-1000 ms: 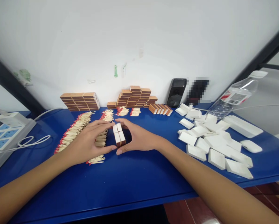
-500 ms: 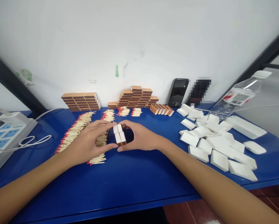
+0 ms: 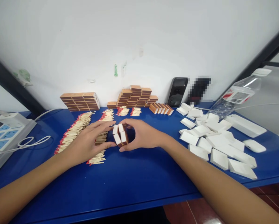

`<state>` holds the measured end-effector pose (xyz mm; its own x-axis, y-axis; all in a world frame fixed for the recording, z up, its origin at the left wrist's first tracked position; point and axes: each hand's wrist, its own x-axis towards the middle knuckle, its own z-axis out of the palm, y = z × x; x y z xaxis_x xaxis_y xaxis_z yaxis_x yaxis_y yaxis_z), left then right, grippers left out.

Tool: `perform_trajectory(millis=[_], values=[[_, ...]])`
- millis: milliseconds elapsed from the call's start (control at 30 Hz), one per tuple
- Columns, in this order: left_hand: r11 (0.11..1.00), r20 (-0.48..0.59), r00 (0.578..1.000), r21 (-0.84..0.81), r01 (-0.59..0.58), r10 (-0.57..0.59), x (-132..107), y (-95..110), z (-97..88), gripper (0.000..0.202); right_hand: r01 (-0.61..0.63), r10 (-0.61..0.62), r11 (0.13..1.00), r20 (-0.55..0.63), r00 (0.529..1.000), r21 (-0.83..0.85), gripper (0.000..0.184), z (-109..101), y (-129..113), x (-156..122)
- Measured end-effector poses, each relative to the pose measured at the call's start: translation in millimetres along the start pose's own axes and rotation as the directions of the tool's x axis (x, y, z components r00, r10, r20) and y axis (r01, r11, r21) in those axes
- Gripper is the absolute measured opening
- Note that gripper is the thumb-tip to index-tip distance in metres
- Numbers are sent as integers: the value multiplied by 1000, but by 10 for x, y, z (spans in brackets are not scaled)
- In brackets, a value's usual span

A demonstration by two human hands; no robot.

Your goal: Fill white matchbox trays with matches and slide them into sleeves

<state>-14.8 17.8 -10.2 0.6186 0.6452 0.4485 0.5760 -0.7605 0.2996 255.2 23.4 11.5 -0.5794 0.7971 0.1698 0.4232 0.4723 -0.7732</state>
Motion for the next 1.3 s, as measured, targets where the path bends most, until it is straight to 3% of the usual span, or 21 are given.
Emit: perform_trajectory(millis=[67, 133, 233, 367, 433, 533, 600, 667, 733, 800, 933, 1033, 1200, 1300], values=[[1000, -17, 1000, 18, 12, -12, -4, 4, 6, 65, -57, 53, 996, -58, 997, -74, 35, -195, 2, -22], [999, -13, 999, 22, 32, -32, -8, -1, 20, 62, -146, 132, 984, -128, 983, -99, 26, -385, 44, -37], [999, 16, 999, -3, 34, -34, -6, -19, 41, 55, -218, 210, 975, -142, 967, -43, 35, -502, 186, -17], [999, -40, 998, 24, -42, 43, 15, -19, 29, 39, -166, 159, 984, -106, 982, -59, 41, -368, 400, 76], [996, -77, 994, 48, -73, 76, 24, 0, 13, 31, -152, 141, 985, -122, 982, -86, 43, -338, 442, 100], [995, -112, 990, 55, -81, 87, 30, 35, -1, 26, -182, 144, 966, -203, 969, -184, 47, -474, 394, 51], [996, -122, 989, 49, -78, 83, 32, 55, -3, 25, -279, 213, 914, -238, 948, -293, 52, -636, 318, -36], [996, -142, 987, 48, -69, 75, 35, 73, -7, 25, -408, 370, 819, -173, 913, -403, 56, -767, 243, -135], [997, -173, 983, 55, -52, 60, 42, 90, -17, 27, -484, 522, 713, -77, 849, -507, 58, -811, 189, -211], [998, -209, 977, 60, -33, 45, 49, 106, -29, 28, -486, 577, 657, -31, 816, -576, 56, -764, 153, -240], [998, -256, 966, 58, -20, 35, 57, 120, -41, 29, -385, 467, 745, 14, 884, -545, 46, -605, 99, -188], [998, -264, 964, 64, -19, 35, 55, 117, -34, 29, -344, 371, 792, -49, 927, -504, 44, -637, 110, -162], [998, -261, 965, 57, -7, 22, 45, 118, -28, 30, -469, 477, 619, -172, 862, -630, 45, -916, 348, -250], [998, -264, 964, 58, -8, 23, 47, 130, -31, 30, -485, 501, 601, -173, 848, -635, 50, -1011, 471, -276]])
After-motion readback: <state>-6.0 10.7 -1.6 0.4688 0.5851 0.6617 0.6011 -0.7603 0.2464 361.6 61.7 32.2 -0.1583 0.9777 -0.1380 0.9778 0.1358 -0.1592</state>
